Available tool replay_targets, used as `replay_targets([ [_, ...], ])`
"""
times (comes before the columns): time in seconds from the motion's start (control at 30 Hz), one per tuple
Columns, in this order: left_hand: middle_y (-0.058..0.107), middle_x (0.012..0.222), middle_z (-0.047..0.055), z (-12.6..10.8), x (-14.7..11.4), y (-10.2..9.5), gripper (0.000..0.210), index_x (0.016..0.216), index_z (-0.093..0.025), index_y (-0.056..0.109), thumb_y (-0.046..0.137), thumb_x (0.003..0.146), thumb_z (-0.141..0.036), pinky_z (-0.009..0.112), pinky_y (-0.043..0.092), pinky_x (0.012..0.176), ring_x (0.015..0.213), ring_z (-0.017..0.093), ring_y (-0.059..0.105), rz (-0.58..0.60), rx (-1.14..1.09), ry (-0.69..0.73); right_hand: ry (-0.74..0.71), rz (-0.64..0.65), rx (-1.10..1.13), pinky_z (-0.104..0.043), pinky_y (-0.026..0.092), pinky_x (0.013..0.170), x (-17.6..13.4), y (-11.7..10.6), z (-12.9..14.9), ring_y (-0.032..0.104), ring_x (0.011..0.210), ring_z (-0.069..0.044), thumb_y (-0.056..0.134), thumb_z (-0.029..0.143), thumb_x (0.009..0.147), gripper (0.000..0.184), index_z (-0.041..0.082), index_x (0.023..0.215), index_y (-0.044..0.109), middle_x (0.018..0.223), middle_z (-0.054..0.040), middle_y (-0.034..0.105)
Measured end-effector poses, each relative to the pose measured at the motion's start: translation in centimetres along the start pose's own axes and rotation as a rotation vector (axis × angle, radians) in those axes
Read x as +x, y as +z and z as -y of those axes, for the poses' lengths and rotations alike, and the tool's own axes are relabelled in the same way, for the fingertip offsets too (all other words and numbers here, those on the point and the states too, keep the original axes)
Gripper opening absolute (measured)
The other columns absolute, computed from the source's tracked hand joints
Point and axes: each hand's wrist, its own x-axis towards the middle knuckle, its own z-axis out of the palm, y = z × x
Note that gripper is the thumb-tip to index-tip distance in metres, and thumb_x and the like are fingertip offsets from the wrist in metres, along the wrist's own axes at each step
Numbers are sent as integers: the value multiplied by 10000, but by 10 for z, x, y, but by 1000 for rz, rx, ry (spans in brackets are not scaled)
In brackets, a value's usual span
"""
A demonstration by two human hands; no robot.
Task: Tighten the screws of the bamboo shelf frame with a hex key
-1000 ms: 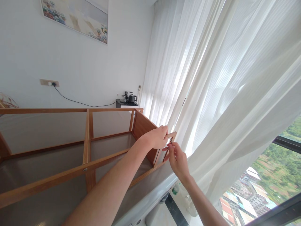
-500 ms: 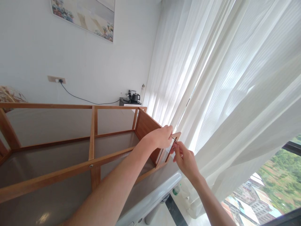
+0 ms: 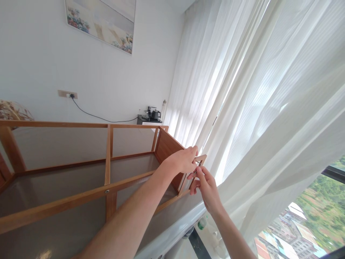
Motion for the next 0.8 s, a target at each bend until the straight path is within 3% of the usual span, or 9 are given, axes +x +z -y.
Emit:
replay_targets([
  [0.13,631,1150,49,3,2,1,230,1162,-270,517,463,948,-206,288,473,699,809,174,659,-25,30,67,0,-23,56,-284,456,460,-1,3,-1,659,450,-144,554,664,973,429,237,941,540,1029,-61,768],
  [0.4,581,1161,47,-1,2,-1,205,1114,-277,567,418,983,-226,295,471,689,786,165,624,-6,56,54,-52,-39,-8,-277,470,459,-2,-1,-7,669,456,-152,546,687,969,458,231,940,520,982,-82,782],
  [0.67,577,1165,47,-1,1,-1,208,1105,-284,565,424,972,-206,303,489,698,812,179,640,-1,42,38,-149,-73,-354,-286,502,554,2,-14,-19,675,512,-155,448,634,1041,395,250,1025,542,940,-51,791],
  [0.8,577,1172,49,-1,0,-2,206,1110,-287,566,428,973,-218,305,493,701,818,183,641,3,39,34,-156,-79,-392,-284,507,558,2,-20,-22,688,538,-162,425,623,1053,382,258,1016,531,950,-41,794],
])
